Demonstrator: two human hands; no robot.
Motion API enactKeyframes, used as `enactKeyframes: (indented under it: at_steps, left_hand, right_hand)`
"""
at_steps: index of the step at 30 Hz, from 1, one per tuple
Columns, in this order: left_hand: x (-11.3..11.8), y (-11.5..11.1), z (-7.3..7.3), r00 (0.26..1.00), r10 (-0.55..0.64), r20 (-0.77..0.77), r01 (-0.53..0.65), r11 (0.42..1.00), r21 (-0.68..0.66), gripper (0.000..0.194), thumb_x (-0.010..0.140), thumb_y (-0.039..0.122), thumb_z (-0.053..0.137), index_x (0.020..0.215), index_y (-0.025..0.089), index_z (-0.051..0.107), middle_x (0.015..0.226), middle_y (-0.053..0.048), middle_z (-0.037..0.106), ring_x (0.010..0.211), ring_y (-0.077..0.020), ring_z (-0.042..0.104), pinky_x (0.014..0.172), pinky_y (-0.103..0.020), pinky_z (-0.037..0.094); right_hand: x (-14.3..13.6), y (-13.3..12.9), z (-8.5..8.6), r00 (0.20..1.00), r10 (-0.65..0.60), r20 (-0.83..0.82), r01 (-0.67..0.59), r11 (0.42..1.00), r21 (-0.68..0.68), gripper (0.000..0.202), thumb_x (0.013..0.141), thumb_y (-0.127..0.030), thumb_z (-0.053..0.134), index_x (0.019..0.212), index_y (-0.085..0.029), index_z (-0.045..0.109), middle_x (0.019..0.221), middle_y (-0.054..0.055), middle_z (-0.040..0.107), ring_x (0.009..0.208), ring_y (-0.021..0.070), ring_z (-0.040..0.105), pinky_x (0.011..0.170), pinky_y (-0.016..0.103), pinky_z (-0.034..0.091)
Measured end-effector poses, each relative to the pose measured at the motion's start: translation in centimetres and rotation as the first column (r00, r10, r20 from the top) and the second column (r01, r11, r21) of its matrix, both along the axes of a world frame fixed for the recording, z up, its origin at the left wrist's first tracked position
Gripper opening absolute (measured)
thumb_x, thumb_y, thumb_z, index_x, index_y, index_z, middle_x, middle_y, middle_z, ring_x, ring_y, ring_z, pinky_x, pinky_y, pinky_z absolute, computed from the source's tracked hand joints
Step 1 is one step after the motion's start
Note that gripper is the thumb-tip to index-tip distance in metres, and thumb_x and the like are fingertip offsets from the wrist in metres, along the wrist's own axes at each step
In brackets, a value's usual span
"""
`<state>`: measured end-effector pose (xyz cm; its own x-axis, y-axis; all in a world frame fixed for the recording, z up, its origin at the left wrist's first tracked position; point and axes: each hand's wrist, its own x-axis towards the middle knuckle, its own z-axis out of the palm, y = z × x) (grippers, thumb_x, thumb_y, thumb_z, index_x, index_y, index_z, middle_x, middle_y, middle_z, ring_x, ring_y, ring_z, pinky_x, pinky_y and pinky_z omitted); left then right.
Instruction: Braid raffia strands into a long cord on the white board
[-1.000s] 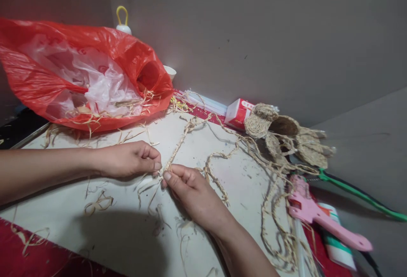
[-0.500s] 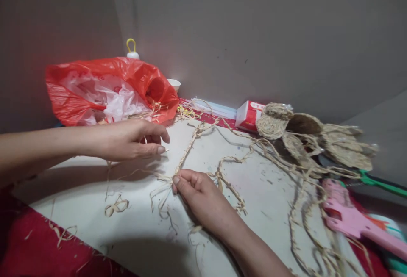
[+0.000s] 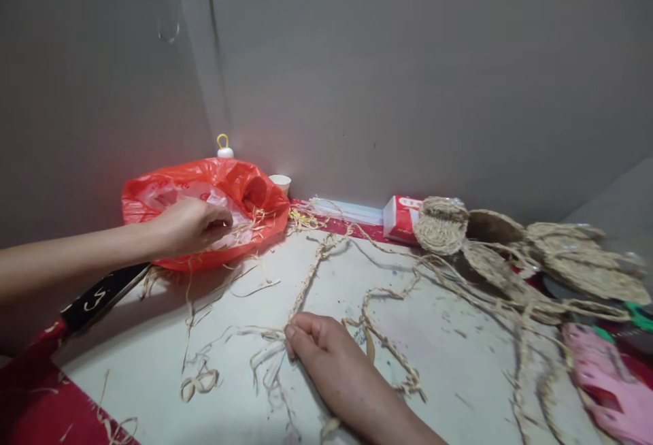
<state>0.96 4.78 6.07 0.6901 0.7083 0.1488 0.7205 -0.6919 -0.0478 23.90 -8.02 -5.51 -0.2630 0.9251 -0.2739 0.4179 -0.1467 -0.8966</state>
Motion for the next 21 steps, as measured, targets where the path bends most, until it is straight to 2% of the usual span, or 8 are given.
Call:
enactKeyframes:
  at_steps: [2, 5, 9, 11, 15, 18, 21]
  left_hand:
    - [0.1, 1.0, -0.2, 1.000, 0.002, 0.017, -0.002, 1.000, 0.024, 0.017, 0.078, 0.013, 0.047, 0.069, 0.014, 0.060, 0.058, -0.001, 0.054, 0.050, -0.0078, 0.037, 0.051, -0.025, 0.023]
    - [1.1, 1.9, -0.7, 0.999, -0.031, 0.015, 0.032, 0.999, -0.021, 0.018, 0.076, 0.010, 0.046, 0.065, 0.014, 0.059, 0.057, 0.000, 0.054, 0.048, -0.0074, 0.037, 0.051, -0.024, 0.024]
    - [3.3, 1.6, -2.2, 0.985, -0.171, -0.015, 0.164, 0.964, -0.211, 0.015, 0.077, 0.011, 0.050, 0.070, 0.014, 0.063, 0.063, -0.001, 0.060, 0.051, -0.0081, 0.043, 0.051, -0.023, 0.027]
    - [4.3, 0.9, -3.4, 0.975, -0.219, -0.036, 0.199, 0.936, -0.292, 0.013, 0.079, 0.017, 0.053, 0.076, 0.015, 0.066, 0.067, -0.002, 0.063, 0.053, -0.0090, 0.045, 0.052, -0.023, 0.028]
    - [5.6, 0.0, -5.5, 0.978, -0.201, -0.060, 0.169, 0.923, -0.345, 0.016, 0.079, 0.030, 0.058, 0.079, 0.016, 0.067, 0.069, -0.003, 0.065, 0.054, -0.0118, 0.046, 0.050, -0.023, 0.029]
    - [6.0, -0.2, -6.3, 0.982, -0.182, -0.047, 0.145, 0.895, -0.421, 0.010, 0.075, 0.022, 0.060, 0.079, 0.016, 0.067, 0.071, -0.002, 0.067, 0.056, -0.0116, 0.049, 0.051, -0.022, 0.032]
    - [6.2, -0.2, -6.5, 0.982, -0.187, -0.032, 0.153, 0.881, -0.448, 0.011, 0.074, 0.013, 0.056, 0.075, 0.016, 0.066, 0.071, -0.001, 0.067, 0.057, -0.0103, 0.051, 0.054, -0.021, 0.034]
  right_hand:
    - [0.0, 0.1, -0.1, 1.000, -0.002, 0.008, 0.002, 1.000, 0.022, 0.031, 0.091, -0.036, 0.040, 0.066, -0.020, 0.047, 0.053, -0.006, 0.029, 0.050, 0.0115, 0.026, 0.047, 0.024, 0.022]
    - [-0.1, 0.1, -0.1, 1.000, 0.005, 0.015, -0.005, 0.999, 0.040, 0.030, 0.091, -0.034, 0.039, 0.065, -0.020, 0.047, 0.054, -0.006, 0.030, 0.051, 0.0117, 0.026, 0.048, 0.024, 0.023]
    - [-0.1, 0.1, 0.1, 1.000, 0.017, 0.013, -0.018, 0.999, 0.046, 0.030, 0.091, -0.033, 0.039, 0.064, -0.020, 0.047, 0.053, -0.006, 0.030, 0.051, 0.0117, 0.026, 0.047, 0.024, 0.023]
    - [-0.1, 0.2, 0.2, 1.000, 0.017, 0.018, -0.017, 0.999, 0.042, 0.031, 0.091, -0.034, 0.039, 0.064, -0.020, 0.047, 0.053, -0.006, 0.030, 0.050, 0.0117, 0.026, 0.047, 0.024, 0.023]
    - [-0.1, 0.3, 0.3, 0.999, 0.017, 0.028, -0.018, 0.999, 0.028, 0.030, 0.091, -0.034, 0.040, 0.066, -0.020, 0.048, 0.053, -0.006, 0.031, 0.050, 0.0113, 0.027, 0.047, 0.024, 0.023]
    - [-0.1, 0.2, 0.4, 0.999, 0.015, 0.032, -0.016, 1.000, 0.023, 0.030, 0.091, -0.034, 0.040, 0.066, -0.020, 0.048, 0.054, -0.006, 0.031, 0.050, 0.0113, 0.027, 0.047, 0.024, 0.023]
    - [-0.1, 0.2, 0.6, 0.999, 0.020, 0.042, -0.021, 1.000, 0.023, 0.029, 0.091, -0.033, 0.040, 0.066, -0.019, 0.048, 0.054, -0.007, 0.031, 0.051, 0.0111, 0.028, 0.048, 0.024, 0.024]
